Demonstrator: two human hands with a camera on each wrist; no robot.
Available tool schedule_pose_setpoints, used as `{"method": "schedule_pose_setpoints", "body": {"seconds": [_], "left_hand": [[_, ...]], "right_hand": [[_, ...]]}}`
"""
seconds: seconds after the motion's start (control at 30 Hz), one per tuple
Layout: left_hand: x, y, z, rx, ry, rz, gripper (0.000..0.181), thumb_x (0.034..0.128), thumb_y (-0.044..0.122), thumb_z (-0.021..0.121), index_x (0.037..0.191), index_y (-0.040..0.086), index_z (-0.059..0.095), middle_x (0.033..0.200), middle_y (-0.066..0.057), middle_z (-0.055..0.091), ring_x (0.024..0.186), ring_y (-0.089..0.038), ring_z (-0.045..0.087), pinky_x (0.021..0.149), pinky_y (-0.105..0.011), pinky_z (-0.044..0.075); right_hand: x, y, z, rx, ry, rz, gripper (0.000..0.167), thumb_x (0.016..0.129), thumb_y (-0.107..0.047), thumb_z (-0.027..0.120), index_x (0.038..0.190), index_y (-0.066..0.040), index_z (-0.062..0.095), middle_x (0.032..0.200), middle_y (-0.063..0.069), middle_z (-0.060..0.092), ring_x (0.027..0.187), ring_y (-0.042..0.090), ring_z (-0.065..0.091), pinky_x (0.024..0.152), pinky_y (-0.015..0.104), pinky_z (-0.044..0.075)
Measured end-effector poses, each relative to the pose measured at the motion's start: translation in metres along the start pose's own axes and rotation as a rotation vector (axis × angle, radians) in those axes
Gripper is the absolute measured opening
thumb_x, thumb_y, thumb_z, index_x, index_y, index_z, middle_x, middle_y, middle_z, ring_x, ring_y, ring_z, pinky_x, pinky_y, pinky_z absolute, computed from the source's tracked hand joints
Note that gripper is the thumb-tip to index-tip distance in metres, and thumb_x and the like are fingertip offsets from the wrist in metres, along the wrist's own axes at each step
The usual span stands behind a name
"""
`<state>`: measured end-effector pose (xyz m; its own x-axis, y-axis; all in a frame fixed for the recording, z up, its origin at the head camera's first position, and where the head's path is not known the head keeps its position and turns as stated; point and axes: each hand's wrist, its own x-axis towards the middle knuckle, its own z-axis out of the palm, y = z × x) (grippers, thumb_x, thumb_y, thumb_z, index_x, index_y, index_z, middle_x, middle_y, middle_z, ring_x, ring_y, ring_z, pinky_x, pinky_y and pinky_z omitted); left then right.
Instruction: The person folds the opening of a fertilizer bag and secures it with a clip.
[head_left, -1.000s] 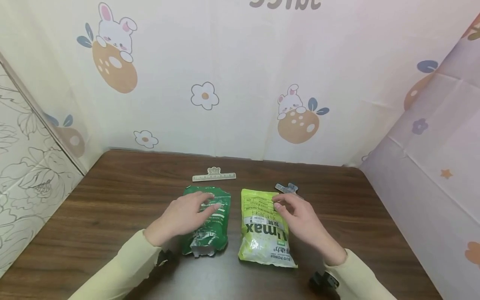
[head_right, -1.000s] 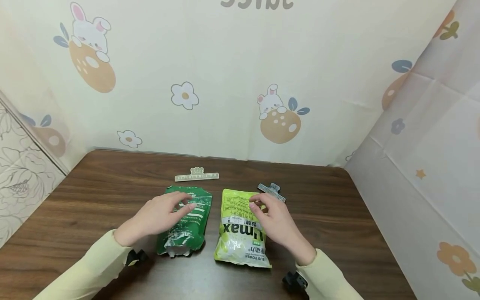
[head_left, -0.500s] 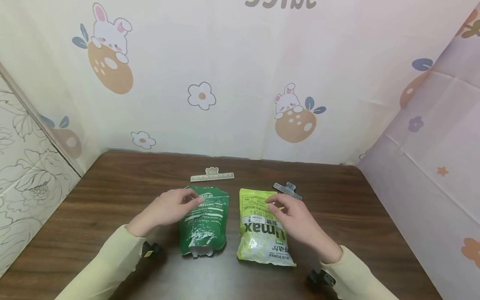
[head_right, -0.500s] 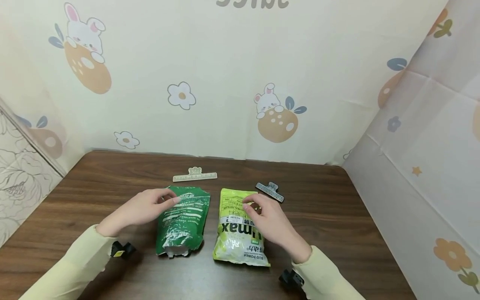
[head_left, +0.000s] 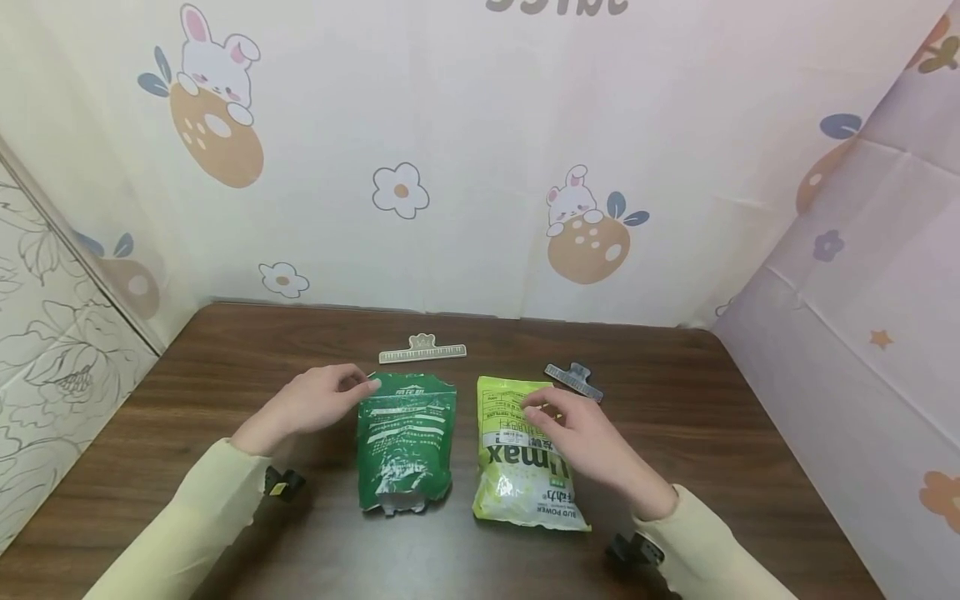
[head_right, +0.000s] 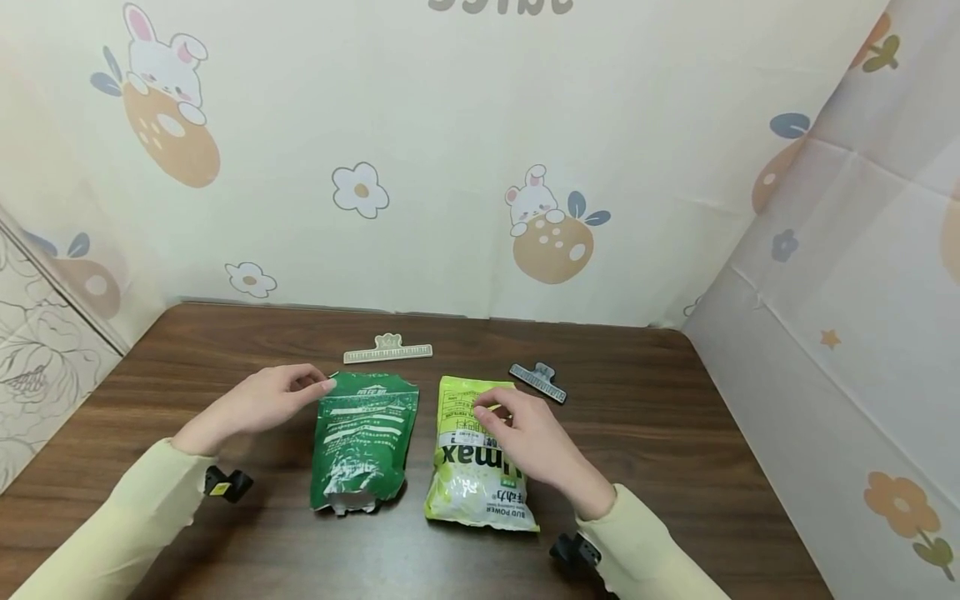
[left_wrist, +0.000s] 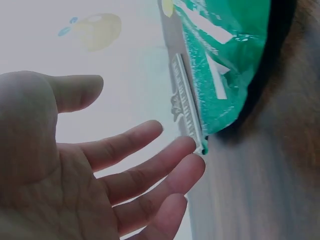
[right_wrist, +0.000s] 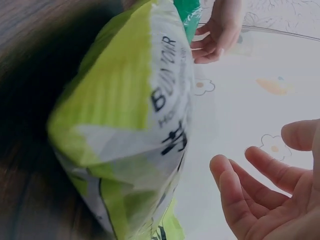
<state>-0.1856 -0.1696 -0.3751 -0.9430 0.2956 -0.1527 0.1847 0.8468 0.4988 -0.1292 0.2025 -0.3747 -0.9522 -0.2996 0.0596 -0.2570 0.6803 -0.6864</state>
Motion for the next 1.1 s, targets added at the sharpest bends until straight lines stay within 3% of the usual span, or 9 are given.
{"method": "schedule_pose_setpoints", "body": {"seconds": [0.33,0.67,0.9,1.1], "left_hand": [[0.005,-0.012,0.008,-0.009,-0.005,-0.068,0.058,0.098,0.059,0.049,0.12,0.008,0.065,0.11,-0.008,0.068,0.101,-0.029,0.062,0.085,-0.053,0.05],[0.018,-0.024,0.015,-0.071,-0.047,-0.07,0.04,0.0982,0.046,0.058,0.115,0.011,0.066,0.103,-0.006,0.064,0.091,-0.026,0.056,0.079,-0.046,0.048],[0.022,-0.027,0.019,-0.106,-0.06,-0.069,0.019,0.0985,0.028,0.063,0.107,0.011,0.067,0.093,-0.004,0.064,0.083,-0.023,0.057,0.074,-0.041,0.048],[0.026,-0.03,0.02,-0.102,-0.061,-0.07,0.015,0.098,0.025,0.064,0.102,0.011,0.067,0.089,-0.004,0.063,0.081,-0.022,0.056,0.073,-0.039,0.047]], "right_hand": [[0.007,-0.006,0.002,0.015,-0.043,0.002,0.029,0.102,-0.037,0.057,0.117,-0.016,0.069,0.111,-0.007,0.067,0.093,0.012,0.061,0.082,0.04,0.049],[0.009,-0.004,0.005,0.007,-0.048,0.0,0.028,0.102,-0.036,0.057,0.119,-0.017,0.069,0.114,-0.009,0.067,0.1,0.012,0.061,0.087,0.042,0.049],[0.02,-0.007,0.008,-0.017,-0.097,-0.022,0.03,0.101,-0.035,0.058,0.12,-0.014,0.068,0.112,-0.007,0.067,0.101,0.013,0.061,0.087,0.042,0.05],[0.034,-0.013,0.01,-0.046,-0.154,-0.006,0.031,0.101,-0.037,0.058,0.121,-0.016,0.068,0.111,-0.007,0.067,0.101,0.014,0.062,0.087,0.042,0.051]]}}
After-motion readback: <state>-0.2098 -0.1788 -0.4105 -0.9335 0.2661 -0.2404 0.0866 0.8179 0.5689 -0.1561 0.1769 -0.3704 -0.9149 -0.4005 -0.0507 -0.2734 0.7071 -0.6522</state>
